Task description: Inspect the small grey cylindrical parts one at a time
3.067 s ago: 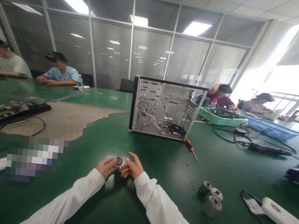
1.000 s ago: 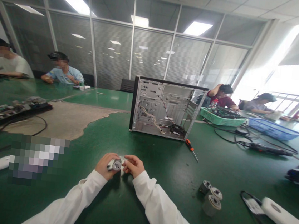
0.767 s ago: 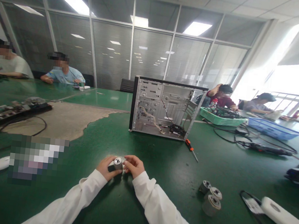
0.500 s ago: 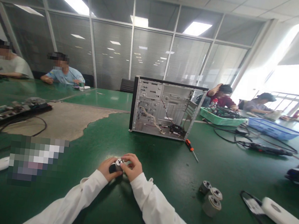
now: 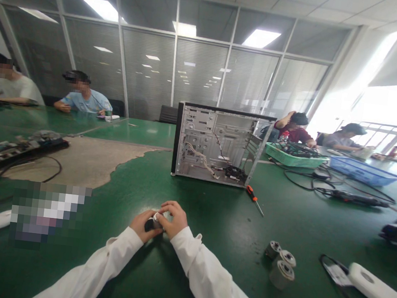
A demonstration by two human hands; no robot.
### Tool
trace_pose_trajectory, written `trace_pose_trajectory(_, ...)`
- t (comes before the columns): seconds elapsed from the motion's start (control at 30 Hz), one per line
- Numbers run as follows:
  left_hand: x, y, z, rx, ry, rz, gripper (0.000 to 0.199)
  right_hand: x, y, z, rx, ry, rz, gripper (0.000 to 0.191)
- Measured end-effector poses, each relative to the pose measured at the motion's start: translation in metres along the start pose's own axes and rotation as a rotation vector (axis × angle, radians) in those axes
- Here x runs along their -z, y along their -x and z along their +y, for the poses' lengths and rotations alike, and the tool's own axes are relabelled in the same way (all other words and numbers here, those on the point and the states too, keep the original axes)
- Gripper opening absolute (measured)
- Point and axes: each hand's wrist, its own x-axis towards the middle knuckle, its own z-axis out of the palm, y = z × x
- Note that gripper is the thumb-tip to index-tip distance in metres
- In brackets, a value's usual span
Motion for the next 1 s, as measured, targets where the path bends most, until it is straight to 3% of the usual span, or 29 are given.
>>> trace_pose_trajectory(0.13,-0.001,0.0,-0.004,-0.042,0.009,0.003,0.034,0.007,-0.003,-0.003,0.067,-0.004,0.052,0.006)
trace_pose_trajectory(0.27,-0.005,-0.002,-0.012,-0.008,-0.001,0.093,0.034,0.014,-0.003,0.013,0.072,0.105,0.07,0.006)
trace_pose_trajectory(0.47,-0.007,-0.005,-0.026,0.087,-0.122,0.168,0.038,0.015,0.005,0.051,-0.051,0.507,-0.184,0.007)
trace_pose_trajectory(0.63,-0.006,-0.005,-0.028,0.108,-0.163,0.149,0.038,0.02,0.008,0.053,0.012,0.685,-0.327,0.029)
trace_pose_trajectory(1.0,-0.005,-0.004,-0.024,0.158,-0.222,0.097,0.041,0.02,0.013,0.052,0.111,0.734,-0.321,0.027)
